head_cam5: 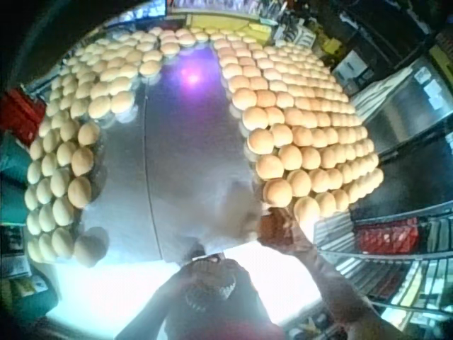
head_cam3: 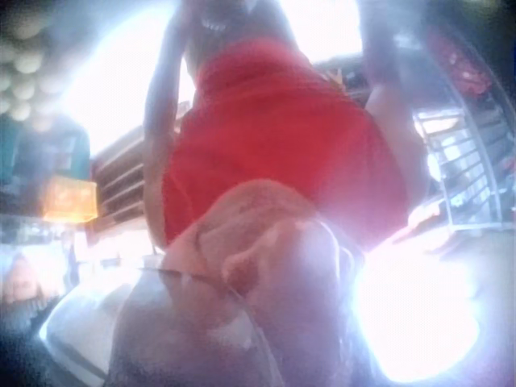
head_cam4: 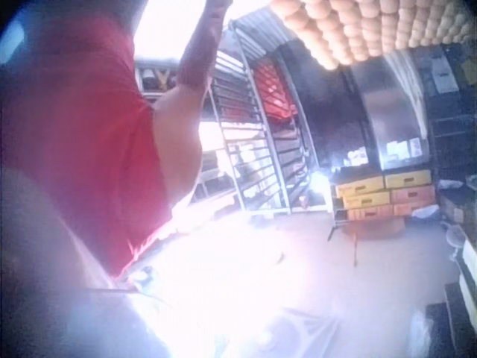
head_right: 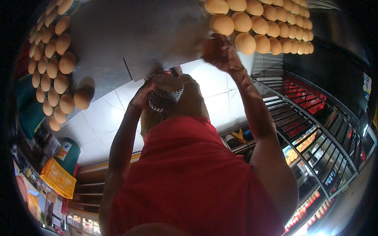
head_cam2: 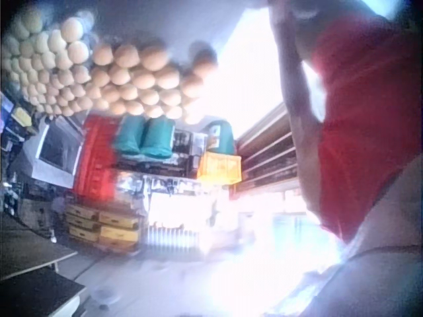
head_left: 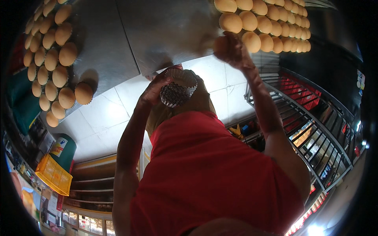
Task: The person picks up a stack of metal liners and places one under each bread roll on the table by hand.
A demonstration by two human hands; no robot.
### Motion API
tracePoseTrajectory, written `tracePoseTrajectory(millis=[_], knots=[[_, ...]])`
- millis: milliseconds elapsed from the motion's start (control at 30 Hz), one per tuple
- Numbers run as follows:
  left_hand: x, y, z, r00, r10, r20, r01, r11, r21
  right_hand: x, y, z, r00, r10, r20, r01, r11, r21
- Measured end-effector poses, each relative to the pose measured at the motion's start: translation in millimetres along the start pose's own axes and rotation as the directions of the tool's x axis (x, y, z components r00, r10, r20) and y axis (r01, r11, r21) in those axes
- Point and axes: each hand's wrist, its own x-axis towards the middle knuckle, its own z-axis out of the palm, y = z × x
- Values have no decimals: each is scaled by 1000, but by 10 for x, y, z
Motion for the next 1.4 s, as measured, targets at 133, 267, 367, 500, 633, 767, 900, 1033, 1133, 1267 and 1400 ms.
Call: tracePoseTrajectory(millis=[133,267,367,500,633,767,900,1033,1133,1267,1400], knots=[[15,39,124,993,111,40,-113,992,62,-42,385,-106,983,5,-184,-105,835,-541],[-215,-183,-166,968,183,-173,-189,982,-21,-51,488,-29,980,4,-197,-88,904,-419],[-222,-273,-395,920,194,-340,-226,973,-56,-212,1304,107,979,-193,72,186,674,-714],[-545,151,-208,654,668,-354,-603,743,288,-152,837,-81,983,-182,-36,116,752,-649],[-994,538,-194,140,908,-394,-735,362,574,-3,124,-254,995,-103,-13,87,899,-428],[-1140,770,-582,-96,971,-219,-331,177,927,439,-363,61,983,-139,117,162,961,-222],[-1027,615,-936,-35,983,-179,-31,178,984,960,-1029,833,926,-294,236,284,956,77],[-1047,628,-803,78,973,-218,-177,229,957,1319,-1788,1524,872,-387,299,303,907,292],[-1093,423,-1120,49,997,68,-75,-64,995,1497,-1943,2250,792,-459,403,395,888,236],[-1508,306,-820,234,956,-176,-311,245,918,1124,-1903,2357,794,-348,498,257,935,245],[-2363,235,-576,168,981,-97,-406,159,900,676,-2809,2176,808,-363,464,219,916,335]])
